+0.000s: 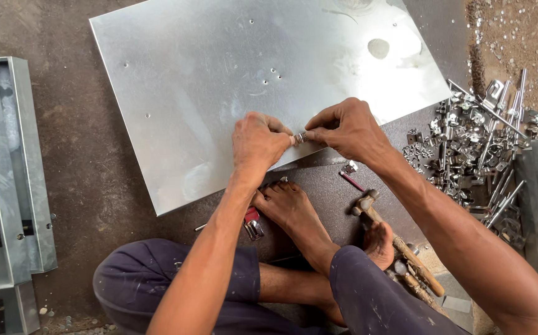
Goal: The person assembles a metal component, first positioning a latch on a metal panel and then using a hammer to secure pins into pre-drilled holes on the panel and its corresponding tray.
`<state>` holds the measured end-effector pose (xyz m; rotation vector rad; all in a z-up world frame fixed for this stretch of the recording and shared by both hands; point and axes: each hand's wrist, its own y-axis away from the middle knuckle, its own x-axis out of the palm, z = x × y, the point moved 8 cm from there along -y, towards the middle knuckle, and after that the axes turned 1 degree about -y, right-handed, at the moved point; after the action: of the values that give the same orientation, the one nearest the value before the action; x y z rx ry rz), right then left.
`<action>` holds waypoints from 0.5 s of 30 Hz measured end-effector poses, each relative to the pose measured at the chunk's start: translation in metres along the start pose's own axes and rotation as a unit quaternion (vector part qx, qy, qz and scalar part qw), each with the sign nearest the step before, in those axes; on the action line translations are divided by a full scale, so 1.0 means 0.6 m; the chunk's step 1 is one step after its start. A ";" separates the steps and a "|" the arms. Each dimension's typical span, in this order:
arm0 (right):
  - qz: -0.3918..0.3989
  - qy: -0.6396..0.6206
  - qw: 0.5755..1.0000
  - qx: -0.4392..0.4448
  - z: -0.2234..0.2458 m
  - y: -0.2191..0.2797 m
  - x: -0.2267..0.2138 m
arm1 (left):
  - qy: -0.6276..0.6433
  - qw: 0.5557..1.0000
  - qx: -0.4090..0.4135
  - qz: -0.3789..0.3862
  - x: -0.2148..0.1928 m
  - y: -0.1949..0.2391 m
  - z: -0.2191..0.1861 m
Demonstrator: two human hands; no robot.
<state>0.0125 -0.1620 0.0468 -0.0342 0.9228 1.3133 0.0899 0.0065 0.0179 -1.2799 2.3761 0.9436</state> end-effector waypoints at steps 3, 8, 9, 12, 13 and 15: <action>-0.022 0.016 1.000 -0.009 0.005 0.005 -0.005 | 0.006 1.000 0.015 -0.010 -0.004 -0.005 -0.008; -0.045 0.022 0.997 -0.053 0.009 0.002 -0.001 | 0.053 0.998 -0.036 0.021 -0.005 -0.005 0.004; -0.048 0.030 0.994 -0.094 0.014 0.010 0.003 | 0.045 0.999 -0.022 0.009 -0.006 -0.001 0.001; -0.056 0.078 0.973 -0.210 0.035 0.041 0.018 | 0.045 0.992 0.096 -0.068 -0.018 0.037 -0.018; -0.059 0.109 0.963 -0.239 0.040 0.054 0.027 | 0.048 0.983 0.148 -0.102 -0.020 0.065 -0.022; -0.072 0.209 0.931 -0.291 0.045 0.073 0.048 | 0.128 0.987 0.098 0.013 0.028 0.140 0.023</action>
<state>-0.0099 -0.1118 0.0681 -0.8565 0.8287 1.4267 0.0104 0.0377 0.0335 -1.3650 2.6072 0.5614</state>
